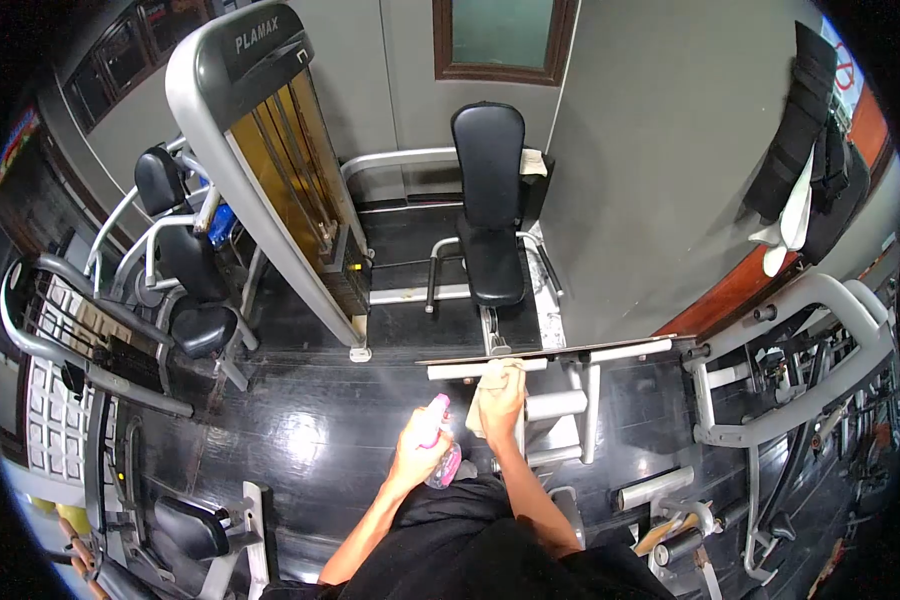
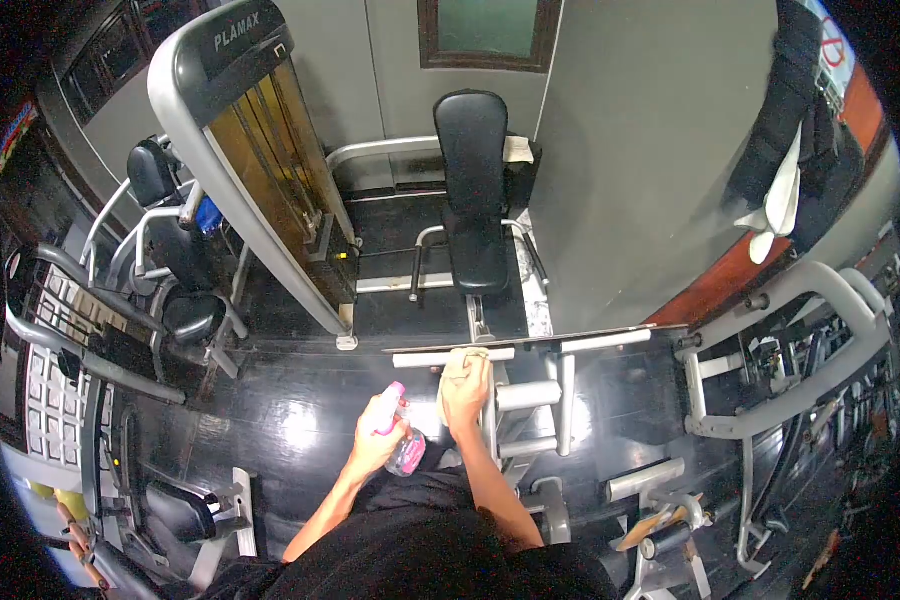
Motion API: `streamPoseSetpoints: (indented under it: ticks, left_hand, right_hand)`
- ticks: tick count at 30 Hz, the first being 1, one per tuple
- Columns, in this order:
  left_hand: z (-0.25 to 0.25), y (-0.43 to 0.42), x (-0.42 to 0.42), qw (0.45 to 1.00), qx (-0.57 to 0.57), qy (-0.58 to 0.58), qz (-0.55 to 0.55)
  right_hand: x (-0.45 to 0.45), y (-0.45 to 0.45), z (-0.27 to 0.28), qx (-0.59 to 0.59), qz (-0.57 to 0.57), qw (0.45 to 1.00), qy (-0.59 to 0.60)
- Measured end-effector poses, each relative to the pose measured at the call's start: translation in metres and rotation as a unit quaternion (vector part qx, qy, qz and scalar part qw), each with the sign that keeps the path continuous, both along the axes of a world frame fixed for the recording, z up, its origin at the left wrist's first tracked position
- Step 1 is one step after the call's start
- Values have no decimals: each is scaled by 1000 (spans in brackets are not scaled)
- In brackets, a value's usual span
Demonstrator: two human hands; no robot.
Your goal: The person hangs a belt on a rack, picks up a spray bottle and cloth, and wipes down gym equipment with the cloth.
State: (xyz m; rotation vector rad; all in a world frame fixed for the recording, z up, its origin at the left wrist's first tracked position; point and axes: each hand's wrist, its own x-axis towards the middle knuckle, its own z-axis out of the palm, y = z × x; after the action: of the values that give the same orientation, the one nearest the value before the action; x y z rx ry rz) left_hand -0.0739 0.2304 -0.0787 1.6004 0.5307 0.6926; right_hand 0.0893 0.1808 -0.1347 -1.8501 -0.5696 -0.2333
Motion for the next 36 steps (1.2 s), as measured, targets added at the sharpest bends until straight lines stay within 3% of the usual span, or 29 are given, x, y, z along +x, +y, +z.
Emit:
streamPoseSetpoints:
  ticks: [4,6,8,10,12,14,16,17,18,19,20,22,23,26,27,29,30,31,32,33,36]
  left_hand:
    - [11,-5,8,996,-90,-4,-18]
    - [10,-4,14,999,-36,-20,-28]
    - [13,-6,21,997,-54,-47,-21]
    - [14,-10,29,994,-74,-74,-13]
    - [14,-10,35,990,-110,-85,-15]
    - [21,-13,46,987,-122,-105,-2]
    - [22,-12,55,983,-135,-126,15]
    - [16,-10,59,992,-45,-115,27]
    - [13,-10,63,993,44,-104,40]
    - [16,-11,64,993,29,-107,39]
    - [17,-14,66,993,28,-107,38]
    - [22,-19,69,986,-55,-131,82]
    - [25,-19,67,979,-135,-129,80]
    - [33,-27,72,962,-140,-201,123]
    - [2,-22,72,980,-52,-141,130]
    - [5,-20,71,980,-60,-150,116]
    - [7,-19,71,980,-69,-159,99]
    - [7,-16,65,977,-141,-152,53]
    - [13,-12,61,977,-141,-151,52]
    - [23,-9,56,989,-100,-105,41]
    - [30,3,36,999,-38,-11,-15]
  right_hand:
    - [13,-21,10,-55,52,996,44]
    - [24,-31,1,-34,17,998,53]
    - [33,-35,-2,-23,-102,991,89]
    - [24,-27,4,-44,-95,990,90]
    - [9,-17,5,12,-67,996,62]
    - [3,-8,-20,131,-45,981,135]
    - [-3,-5,-21,277,-20,922,268]
    - [-2,-7,-26,277,-20,922,268]
    - [1,-9,-35,315,6,886,340]
    - [4,-10,-46,350,32,842,409]
    - [5,-10,-58,350,31,842,409]
    - [9,-10,-68,376,-3,749,545]
    - [12,-10,-73,378,-4,750,544]
    - [14,-7,-65,399,60,705,583]
    - [12,-7,-67,399,59,705,584]
    - [9,-7,-72,415,55,695,584]
    - [8,-9,-55,416,55,695,584]
    - [4,-14,-16,341,9,817,465]
    - [2,-16,6,253,-36,909,329]
    - [9,-25,3,165,-60,959,222]
    - [34,-24,-18,175,-146,956,183]
